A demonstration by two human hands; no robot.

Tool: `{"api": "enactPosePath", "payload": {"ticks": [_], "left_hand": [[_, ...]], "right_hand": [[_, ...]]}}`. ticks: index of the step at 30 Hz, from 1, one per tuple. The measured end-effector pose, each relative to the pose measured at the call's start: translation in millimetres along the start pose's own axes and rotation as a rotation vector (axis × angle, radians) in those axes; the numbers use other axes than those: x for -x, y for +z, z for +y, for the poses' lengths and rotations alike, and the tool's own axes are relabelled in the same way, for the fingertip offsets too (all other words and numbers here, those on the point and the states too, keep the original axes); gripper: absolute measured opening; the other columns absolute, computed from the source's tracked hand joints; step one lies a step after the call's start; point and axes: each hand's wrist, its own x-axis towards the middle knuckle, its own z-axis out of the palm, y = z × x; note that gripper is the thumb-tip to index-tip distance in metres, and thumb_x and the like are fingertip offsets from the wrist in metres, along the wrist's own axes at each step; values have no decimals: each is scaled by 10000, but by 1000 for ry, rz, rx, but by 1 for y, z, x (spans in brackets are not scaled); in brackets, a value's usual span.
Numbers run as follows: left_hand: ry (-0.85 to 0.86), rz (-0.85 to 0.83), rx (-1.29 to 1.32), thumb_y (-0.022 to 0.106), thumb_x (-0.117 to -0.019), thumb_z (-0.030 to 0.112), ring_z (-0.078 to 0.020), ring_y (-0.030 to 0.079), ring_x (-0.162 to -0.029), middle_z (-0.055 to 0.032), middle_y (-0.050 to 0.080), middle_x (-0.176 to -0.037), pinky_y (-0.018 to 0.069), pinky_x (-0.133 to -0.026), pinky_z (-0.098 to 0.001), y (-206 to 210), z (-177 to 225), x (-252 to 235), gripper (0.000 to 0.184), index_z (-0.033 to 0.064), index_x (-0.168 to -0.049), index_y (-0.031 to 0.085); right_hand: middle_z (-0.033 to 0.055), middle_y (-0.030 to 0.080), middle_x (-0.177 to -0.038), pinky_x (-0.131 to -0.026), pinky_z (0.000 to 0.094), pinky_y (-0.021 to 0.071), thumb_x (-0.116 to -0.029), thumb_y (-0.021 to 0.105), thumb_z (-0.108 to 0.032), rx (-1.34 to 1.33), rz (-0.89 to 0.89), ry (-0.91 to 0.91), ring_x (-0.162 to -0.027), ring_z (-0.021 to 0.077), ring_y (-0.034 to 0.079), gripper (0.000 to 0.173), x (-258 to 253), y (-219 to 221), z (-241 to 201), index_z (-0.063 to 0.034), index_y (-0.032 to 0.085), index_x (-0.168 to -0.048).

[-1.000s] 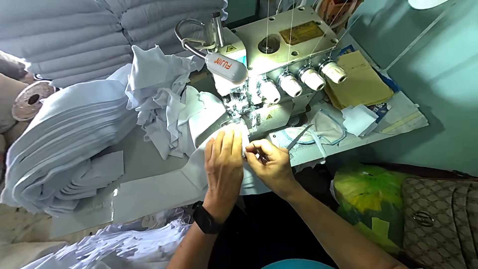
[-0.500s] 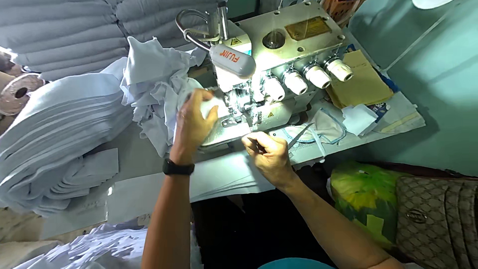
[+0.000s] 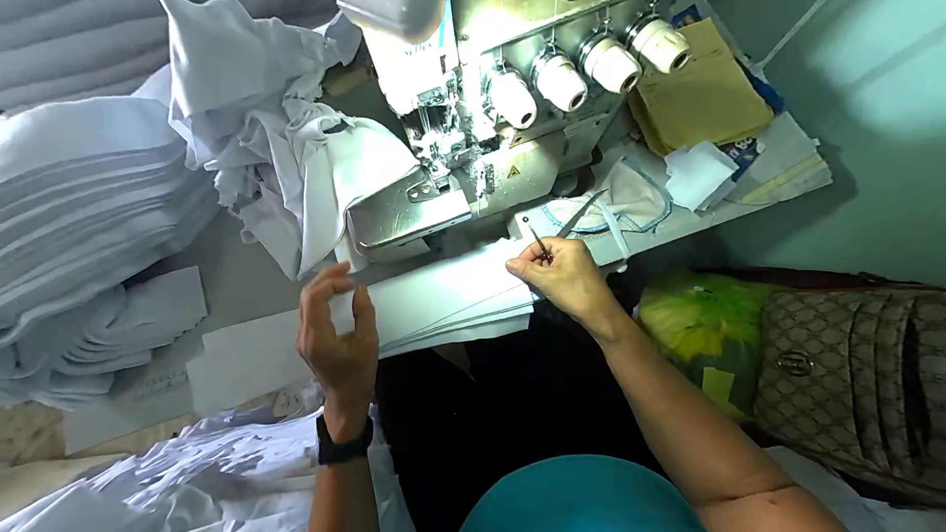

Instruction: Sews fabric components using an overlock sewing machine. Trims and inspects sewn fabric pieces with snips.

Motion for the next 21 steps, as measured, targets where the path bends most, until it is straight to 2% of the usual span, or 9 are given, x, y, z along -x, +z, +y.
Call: {"api": "enactPosePath", "payload": {"ticks": [2, 4, 7, 10, 12, 14, 17, 19, 21], "left_hand": [[-73, 2, -120, 598, -981, 91, -265, 641, -1211, -224, 681, -1228, 490, -1042, -407, -9, -11, 29, 187, -72, -1058, 646], [-139, -2, -206, 594, -974, 89, -298, 651, -1183, -247, 686, -1197, 511, -1010, -393, -17, -22, 51, 192, -84, -1028, 660], [-139, 4, -229, 603, -972, 76, -274, 656, -1189, -231, 685, -1205, 532, -999, -361, -28, -34, 70, 168, -73, -1000, 673], [-117, 19, -191, 631, -949, 48, -233, 654, -1193, -204, 690, -1202, 526, -1004, -320, -28, -32, 68, 117, -51, -988, 680], [-124, 27, -192, 625, -947, 44, -238, 652, -1190, -203, 689, -1203, 522, -1005, -321, -24, -31, 67, 112, -46, -981, 682], [-123, 32, -189, 622, -948, 36, -248, 654, -1182, -206, 687, -1196, 526, -1009, -337, -22, -29, 65, 112, -52, -978, 684], [-119, 32, -157, 641, -930, 17, -255, 669, -1160, -212, 689, -1186, 550, -986, -342, -23, -23, 64, 96, -62, -954, 690], [-82, 17, -134, 653, -926, 6, -250, 679, -1141, -212, 691, -1181, 563, -970, -328, -28, -23, 62, 80, -60, -949, 692], [-54, -5, -183, 654, -937, 14, -267, 667, -1160, -210, 678, -1209, 552, -995, -350, -43, -29, 59, 96, -51, -994, 695]], "right_hand": [[-11, 521, -613, -491, 262, 371, -915, 778, -214, 8, -8, 2, -508, 65, 439, 218, 1, 2, 1, -73, 658, -801], [11, 572, -665, -530, 292, 425, -918, 768, -197, 65, 13, -23, -553, 83, 493, 195, 3, -7, 5, -61, 665, -824], [58, 606, -732, -596, 358, 469, -935, 745, -182, 139, 39, -20, -617, 125, 535, 187, -3, -23, 12, -23, 666, -876], [-28, 532, -670, -518, 218, 384, -964, 713, -251, 106, 50, -12, -535, 18, 439, 215, -8, -19, 8, -73, 650, -860], [-39, 524, -622, -493, 223, 379, -944, 738, -314, 81, -25, -21, -502, 20, 433, 271, -9, -11, 3, -92, 654, -814], [-31, 482, -584, -480, 258, 350, -913, 771, -294, 117, -46, -40, -487, 45, 405, 306, -10, -10, 2, -94, 606, -749], [-20, 531, -655, -549, 265, 417, -883, 801, -247, 167, -21, -61, -559, 40, 457, 265, -10, -26, 4, -62, 632, -794], [3, 538, -701, -590, 281, 408, -880, 801, -245, 207, 45, -88, -605, 45, 454, 276, -9, -31, 3, -26, 643, -823], [-58, 519, -689, -564, 191, 387, -855, 806, -207, 127, 109, -158, -588, -27, 447, 239, -7, -24, -5, -66, 625, -788]]}}
